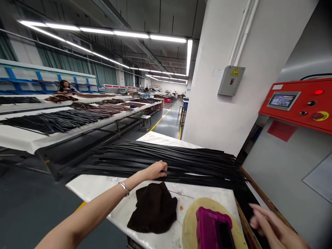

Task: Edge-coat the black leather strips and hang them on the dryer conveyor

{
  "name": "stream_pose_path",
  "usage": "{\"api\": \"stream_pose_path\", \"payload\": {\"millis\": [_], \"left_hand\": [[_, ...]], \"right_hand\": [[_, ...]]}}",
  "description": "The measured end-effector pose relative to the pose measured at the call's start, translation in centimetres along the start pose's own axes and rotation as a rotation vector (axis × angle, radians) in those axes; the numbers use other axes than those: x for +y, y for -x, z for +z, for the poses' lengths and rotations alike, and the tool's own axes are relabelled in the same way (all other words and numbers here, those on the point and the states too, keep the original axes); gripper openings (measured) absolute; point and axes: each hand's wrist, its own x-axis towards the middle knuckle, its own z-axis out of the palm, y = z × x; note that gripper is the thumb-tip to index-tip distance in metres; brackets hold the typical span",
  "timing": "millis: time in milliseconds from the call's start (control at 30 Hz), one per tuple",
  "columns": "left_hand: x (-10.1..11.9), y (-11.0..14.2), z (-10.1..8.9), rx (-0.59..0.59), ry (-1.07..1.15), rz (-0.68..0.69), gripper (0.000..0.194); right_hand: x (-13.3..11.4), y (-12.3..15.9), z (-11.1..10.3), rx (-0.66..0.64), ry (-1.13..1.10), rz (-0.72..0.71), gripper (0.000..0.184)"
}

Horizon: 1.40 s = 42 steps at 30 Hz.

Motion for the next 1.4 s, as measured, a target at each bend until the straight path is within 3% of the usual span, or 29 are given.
{"api": "stream_pose_path", "payload": {"millis": [33, 67, 167, 267, 300, 367, 467, 533, 600, 667, 767, 833, 900, 1000, 1100, 1167, 1267, 1333, 1400], "left_hand": [[1.1, 0.0, -0.5, 0.003, 0.015, 0.022, 0.011], [2.5, -0.1, -1.0, 0.004, 0.03, 0.049, 0.011], [8.1, -0.7, -2.7, -0.003, 0.077, 0.185, 0.021], [12.9, -0.9, -4.6, 0.021, 0.038, 0.395, 0.034], [13.6, -0.8, -5.3, 0.052, -0.006, 0.435, 0.038], [13.7, -0.2, -6.7, 0.158, -0.116, 0.417, 0.045], [11.8, 1.1, -8.6, 0.323, -0.249, 0.286, 0.052], [10.7, 1.9, -9.9, 0.369, -0.301, 0.229, 0.05], [10.9, 2.6, -11.4, 0.376, -0.322, 0.198, 0.047], [12.8, 2.9, -12.9, 0.367, -0.299, 0.151, 0.041], [18.6, 2.4, -14.0, 0.23, -0.168, 0.072, 0.037], [23.6, 1.0, -13.0, 0.037, -0.031, 0.1, 0.036], [28.1, -1.2, -10.5, -0.176, 0.117, 0.212, 0.034], [31.6, -4.6, -5.9, -0.437, 0.261, 0.296, 0.029], [30.2, -5.5, -2.8, -0.569, 0.414, 0.207, 0.022], [27.7, -4.5, -1.9, -0.562, 0.53, 0.102, 0.019], [24.0, -1.8, -0.5, -0.471, 0.651, -0.048, 0.02], [22.5, -0.2, 0.9, -0.408, 0.716, -0.122, 0.025], [21.8, 0.8, 2.6, -0.353, 0.791, -0.178, 0.031]], "right_hand": [[-1.8, -1.4, 0.9, -0.056, 0.042, -0.086, 0.039], [-4.0, -2.9, 2.2, -0.027, 0.089, -0.202, 0.036], [-10.1, -7.4, 6.5, -0.106, 0.266, -0.652, 0.066], [-12.7, -11.1, 8.0, -0.135, 0.438, -0.813, 0.056], [-12.5, -12.0, 7.2, -0.123, 0.468, -0.807, 0.051], [-10.8, -13.3, 3.7, -0.062, 0.496, -0.757, 0.046], [-6.4, -13.9, -4.5, 0.065, 0.607, -0.66, 0.039], [-2.9, -13.4, -9.8, 0.127, 0.76, -0.579, 0.04], [0.6, -12.5, -13.6, 0.137, 0.838, -0.47, 0.044], [3.5, -11.2, -15.5, 0.087, 0.819, -0.361, 0.048], [4.7, -9.1, -14.7, -0.013, 0.639, -0.311, 0.052], [2.7, -7.7, -12.4, -0.048, 0.445, -0.35, 0.066], [-0.6, -6.4, -9.8, -0.1, 0.218, -0.379, 0.079], [-5.0, -5.2, -7.0, -0.265, -0.188, -0.308, 0.061], [-5.9, -4.8, -6.5, -0.361, -0.286, -0.302, 0.025], [-5.1, -4.8, -6.8, -0.445, -0.211, -0.322, 0.027], [-3.9, -4.1, -6.4, -0.646, -0.146, -0.237, 0.04], [-4.0, -3.2, -5.4, -0.731, -0.131, -0.201, 0.04], [-4.6, -2.2, -4.1, -0.737, -0.151, -0.221, 0.033]]}}
